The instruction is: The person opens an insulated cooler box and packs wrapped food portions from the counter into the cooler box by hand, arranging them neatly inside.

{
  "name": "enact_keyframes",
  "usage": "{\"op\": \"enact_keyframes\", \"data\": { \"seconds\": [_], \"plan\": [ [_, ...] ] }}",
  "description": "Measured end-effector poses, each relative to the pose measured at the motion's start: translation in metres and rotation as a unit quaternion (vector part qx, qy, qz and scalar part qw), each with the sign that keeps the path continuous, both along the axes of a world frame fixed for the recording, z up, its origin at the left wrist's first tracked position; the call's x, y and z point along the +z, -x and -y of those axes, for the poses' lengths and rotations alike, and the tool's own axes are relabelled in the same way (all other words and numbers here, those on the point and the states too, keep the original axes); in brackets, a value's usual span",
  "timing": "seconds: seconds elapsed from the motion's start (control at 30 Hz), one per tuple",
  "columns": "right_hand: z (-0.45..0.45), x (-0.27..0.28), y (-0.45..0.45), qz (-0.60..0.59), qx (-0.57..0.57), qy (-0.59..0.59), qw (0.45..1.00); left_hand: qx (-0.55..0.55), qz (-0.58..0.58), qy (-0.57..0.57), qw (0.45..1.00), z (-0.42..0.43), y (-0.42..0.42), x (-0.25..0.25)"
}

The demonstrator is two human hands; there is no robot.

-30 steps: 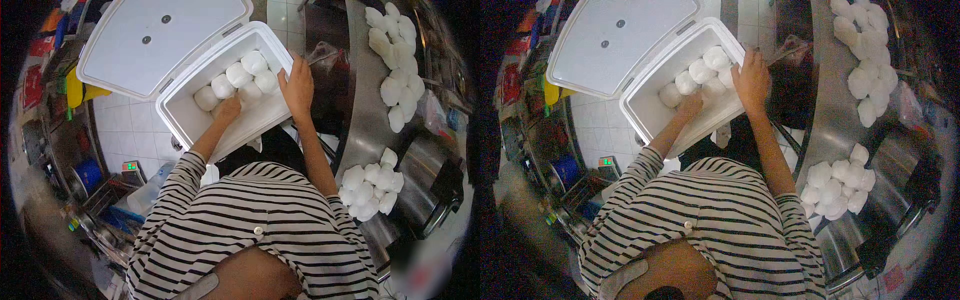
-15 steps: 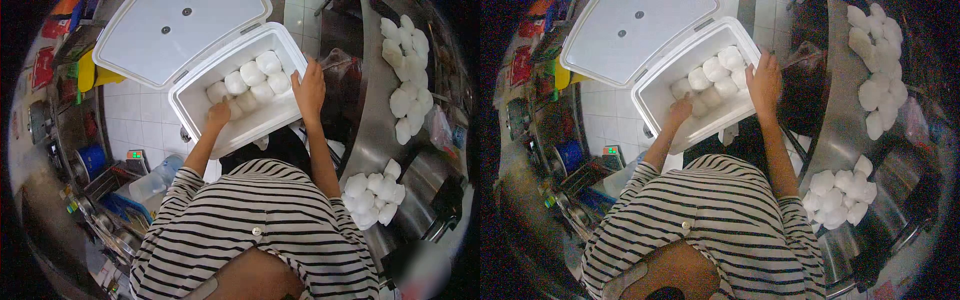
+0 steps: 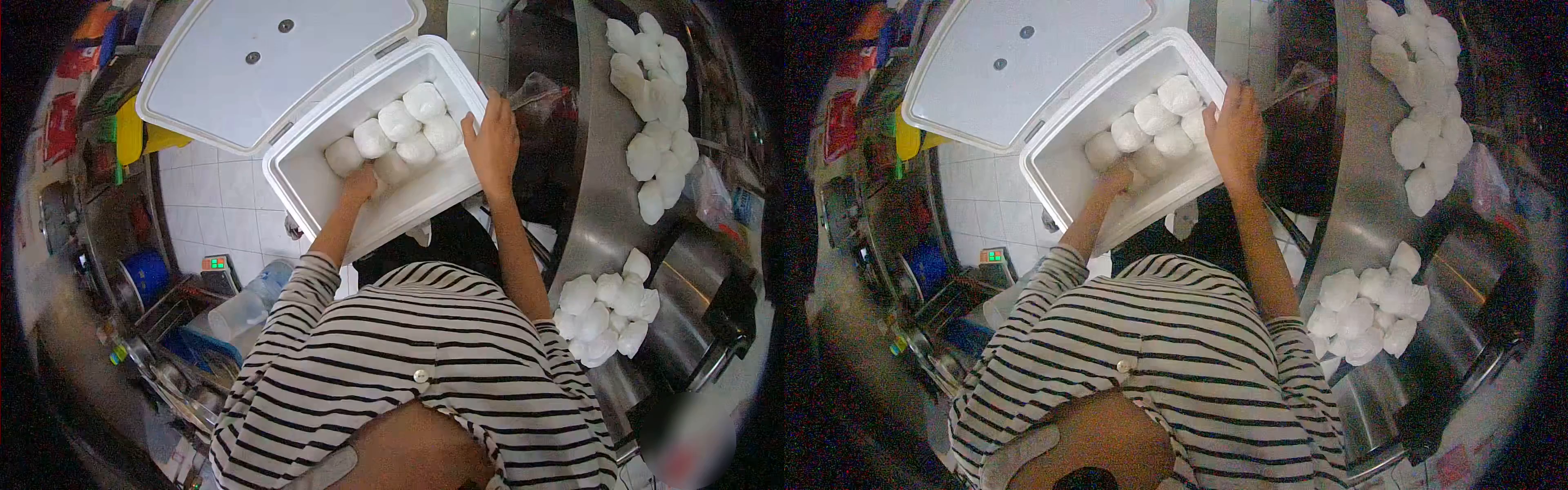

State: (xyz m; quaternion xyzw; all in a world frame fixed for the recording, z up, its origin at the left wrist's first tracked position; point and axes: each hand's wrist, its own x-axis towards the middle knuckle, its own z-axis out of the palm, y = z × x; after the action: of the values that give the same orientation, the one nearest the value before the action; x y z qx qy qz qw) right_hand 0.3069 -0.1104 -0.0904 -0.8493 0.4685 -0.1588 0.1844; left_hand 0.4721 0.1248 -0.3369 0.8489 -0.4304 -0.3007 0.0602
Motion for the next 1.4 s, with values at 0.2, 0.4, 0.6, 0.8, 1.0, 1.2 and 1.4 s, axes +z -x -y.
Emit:
{"op": "enact_keyframes", "data": {
  "seconds": [0.2, 0.4, 0.6, 0.8, 1.0, 1.2, 1.4],
  "plan": [
    [0.002, -0.015, 0.003, 0.034, -0.003, -0.011, 0.999, -0.141, 0.004, -0.07, 0.988, -0.015, 0.0, 0.001],
    [0.002, -0.007, 0.034, 0.249, -0.069, 0.031, 0.966, -0.344, 0.018, -0.005, 0.939, -0.029, -0.038, -0.035],
    [-0.039, 0.012, 0.263, -0.095, -0.242, -0.068, 0.963, -0.235, -0.09, -0.071, 0.965, -0.028, -0.025, -0.006],
    [-0.095, 0.002, 0.323, -0.377, -0.17, -0.148, 0.898, -0.12, -0.169, 0.032, 0.978, -0.007, -0.005, 0.089],
    [-0.093, 0.024, 0.31, -0.247, -0.147, -0.086, 0.954, 0.034, -0.169, 0.202, 0.964, 0.014, 0.005, 0.217],
    [-0.065, 0.022, 0.329, -0.226, -0.111, -0.145, 0.957, 0.194, -0.05, 0.305, 0.931, -0.015, -0.005, 0.273],
    [-0.014, 0.077, 0.224, 0.074, -0.031, -0.344, 0.935, 0.349, 0.028, 0.406, 0.844, -0.038, 0.0, 0.267]
  ]
}}
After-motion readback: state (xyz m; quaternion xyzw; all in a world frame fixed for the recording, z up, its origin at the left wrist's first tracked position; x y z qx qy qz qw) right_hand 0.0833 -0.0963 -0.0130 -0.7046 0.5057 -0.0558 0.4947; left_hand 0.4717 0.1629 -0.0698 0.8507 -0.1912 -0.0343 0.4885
